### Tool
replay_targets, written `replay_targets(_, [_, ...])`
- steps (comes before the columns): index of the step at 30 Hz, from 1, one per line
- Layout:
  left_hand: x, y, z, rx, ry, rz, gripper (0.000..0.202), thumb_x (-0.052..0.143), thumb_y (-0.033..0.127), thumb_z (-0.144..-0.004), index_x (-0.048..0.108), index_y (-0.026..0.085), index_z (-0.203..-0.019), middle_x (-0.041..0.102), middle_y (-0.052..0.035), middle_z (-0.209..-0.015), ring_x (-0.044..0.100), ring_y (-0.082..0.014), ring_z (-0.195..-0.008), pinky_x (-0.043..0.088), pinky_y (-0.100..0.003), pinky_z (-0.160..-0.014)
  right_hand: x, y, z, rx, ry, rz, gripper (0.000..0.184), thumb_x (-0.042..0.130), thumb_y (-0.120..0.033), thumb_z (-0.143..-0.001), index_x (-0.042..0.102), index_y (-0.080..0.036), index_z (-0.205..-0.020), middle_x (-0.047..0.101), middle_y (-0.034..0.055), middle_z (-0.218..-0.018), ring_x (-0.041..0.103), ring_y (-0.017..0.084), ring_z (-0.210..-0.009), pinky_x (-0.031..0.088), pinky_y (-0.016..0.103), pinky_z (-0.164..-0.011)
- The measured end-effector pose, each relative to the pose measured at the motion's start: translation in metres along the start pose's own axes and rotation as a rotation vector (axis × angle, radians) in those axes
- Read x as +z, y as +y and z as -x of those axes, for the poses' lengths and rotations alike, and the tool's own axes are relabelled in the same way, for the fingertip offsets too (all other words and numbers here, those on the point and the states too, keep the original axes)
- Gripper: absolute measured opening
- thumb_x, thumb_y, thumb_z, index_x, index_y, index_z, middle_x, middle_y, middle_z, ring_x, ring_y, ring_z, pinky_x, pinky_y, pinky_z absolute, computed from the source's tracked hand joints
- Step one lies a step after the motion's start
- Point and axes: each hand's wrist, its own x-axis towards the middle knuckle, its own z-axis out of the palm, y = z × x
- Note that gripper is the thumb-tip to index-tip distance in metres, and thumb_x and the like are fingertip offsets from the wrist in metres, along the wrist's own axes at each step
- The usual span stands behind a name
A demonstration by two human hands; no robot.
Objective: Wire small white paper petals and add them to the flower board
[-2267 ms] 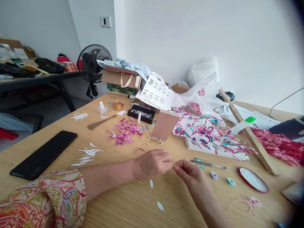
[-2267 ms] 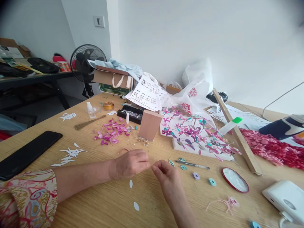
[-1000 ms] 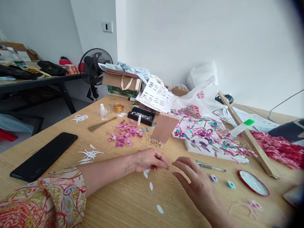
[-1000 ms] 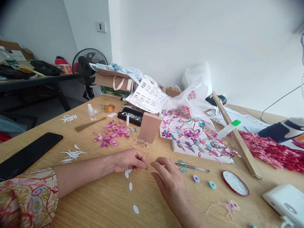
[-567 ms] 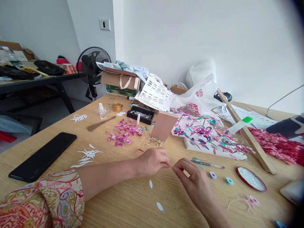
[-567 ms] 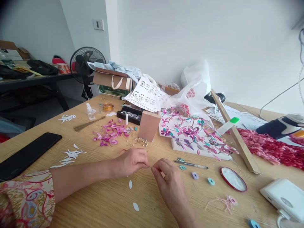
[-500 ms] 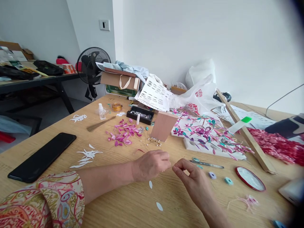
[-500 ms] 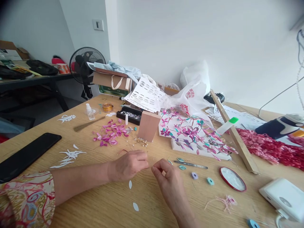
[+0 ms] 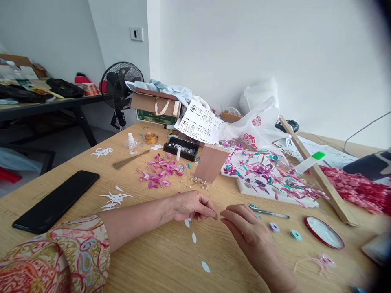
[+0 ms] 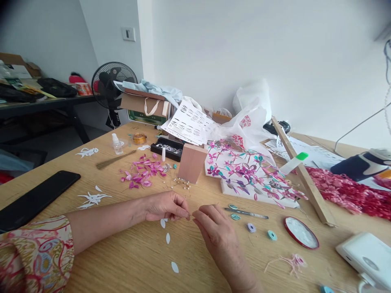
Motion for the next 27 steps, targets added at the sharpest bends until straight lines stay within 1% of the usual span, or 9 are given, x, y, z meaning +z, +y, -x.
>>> replay_targets(4, [0.005, 0.000, 0.000, 0.066, 0.081, -0.170, 0.020, 0.069, 0.029, -0.057, 0.060, 0.012, -0.062, 0.047, 0.0045, -0.052, 0.037, -0.0049, -0.049, 0.028, -0.020, -0.049, -0.001, -0.005, -0.001, 0.063, 0.018, -0.081, 0.014, 0.044, -0.015, -0.082, 0.057, -0.019, -0.076, 0.057, 0.0032, -0.070, 0.051, 0.014, -0.064, 0.039, 0.025, -0.057])
replay_targets(7, [0.010, 0.000, 0.002, 0.379, 0.194, -0.680, 0.009, 0.059, 0.021, -0.069, 0.060, 0.013, -0.065, 0.048, 0.0025, -0.060, 0.042, -0.0075, -0.058, 0.033, -0.020, -0.056, 0.000, -0.008, -0.002, 0.272, -0.007, -0.162, 0.018, 0.045, -0.021, -0.081, 0.054, -0.018, -0.066, 0.056, 0.0009, -0.063, 0.051, 0.013, -0.060, 0.038, 0.024, -0.055])
replay_targets(10, [0.013, -0.001, 0.005, 0.752, 0.211, -1.328, 0.020, 0.043, 0.012, -0.078, 0.058, 0.012, -0.066, 0.049, -0.0024, -0.069, 0.044, -0.0112, -0.067, 0.035, -0.023, -0.063, 0.003, -0.007, -0.002, 0.535, -0.049, -0.238, 0.023, 0.047, -0.029, -0.078, 0.052, -0.018, -0.058, 0.053, -0.0016, -0.056, 0.049, 0.013, -0.054, 0.036, 0.023, -0.050])
replay_targets(13, [0.012, -0.005, 0.006, 0.911, 0.254, -1.626, 0.027, 0.035, 0.010, -0.081, 0.057, 0.011, -0.066, 0.049, -0.0042, -0.068, 0.043, -0.0128, -0.066, 0.036, -0.024, -0.062, 0.008, -0.003, -0.001, 0.672, -0.088, -0.339, 0.024, 0.047, -0.034, -0.076, 0.052, -0.018, -0.058, 0.051, -0.0028, -0.052, 0.046, 0.012, -0.050, 0.035, 0.023, -0.047])
replay_targets(15, [0.010, -0.008, 0.004, 0.910, 0.290, -1.575, 0.027, 0.035, 0.013, -0.082, 0.059, 0.011, -0.070, 0.050, -0.0040, -0.069, 0.044, -0.0120, -0.066, 0.037, -0.022, -0.063, 0.010, -0.002, 0.000, 0.668, -0.075, -0.352, 0.024, 0.047, -0.035, -0.076, 0.052, -0.018, -0.059, 0.051, -0.0024, -0.053, 0.047, 0.013, -0.051, 0.035, 0.023, -0.048])
replay_targets(18, [0.008, -0.011, 0.000, 0.822, 0.300, -1.271, 0.018, 0.044, 0.018, -0.081, 0.062, 0.013, -0.079, 0.052, -0.0030, -0.074, 0.048, -0.0096, -0.069, 0.039, -0.019, -0.064, 0.011, -0.004, -0.001, 0.579, -0.011, -0.254, 0.023, 0.047, -0.033, -0.077, 0.053, -0.019, -0.059, 0.054, -0.0014, -0.054, 0.048, 0.013, -0.053, 0.037, 0.023, -0.051])
replay_targets(22, [0.010, -0.011, -0.006, 0.661, 0.325, -0.883, 0.007, 0.058, 0.017, -0.072, 0.064, 0.014, -0.071, 0.054, 0.0001, -0.066, 0.050, -0.0089, -0.067, 0.038, -0.019, -0.063, 0.011, -0.008, -0.002, 0.478, 0.027, -0.182, 0.024, 0.045, -0.030, -0.079, 0.053, -0.019, -0.058, 0.055, -0.0009, -0.054, 0.050, 0.013, -0.051, 0.038, 0.023, -0.049])
replay_targets(24, [0.012, -0.010, -0.006, 0.569, 0.332, -0.721, 0.006, 0.060, 0.017, -0.069, 0.064, 0.014, -0.066, 0.053, 0.0014, -0.062, 0.048, -0.0084, -0.064, 0.036, -0.019, -0.061, 0.011, -0.007, -0.002, 0.445, 0.032, -0.179, 0.021, 0.045, -0.029, -0.079, 0.053, -0.019, -0.063, 0.055, -0.0005, -0.057, 0.052, 0.013, -0.054, 0.040, 0.023, -0.050])
replay_targets(27, [0.010, -0.007, -0.005, 0.340, 0.293, -0.383, 0.010, 0.063, 0.023, -0.066, 0.063, 0.013, -0.065, 0.050, 0.0036, -0.056, 0.043, -0.0059, -0.054, 0.031, -0.019, -0.053, 0.007, -0.003, 0.000, 0.336, 0.069, -0.144, 0.009, 0.048, -0.025, -0.078, 0.054, -0.019, -0.081, 0.057, 0.0021, -0.072, 0.054, 0.014, -0.063, 0.044, 0.024, -0.056])
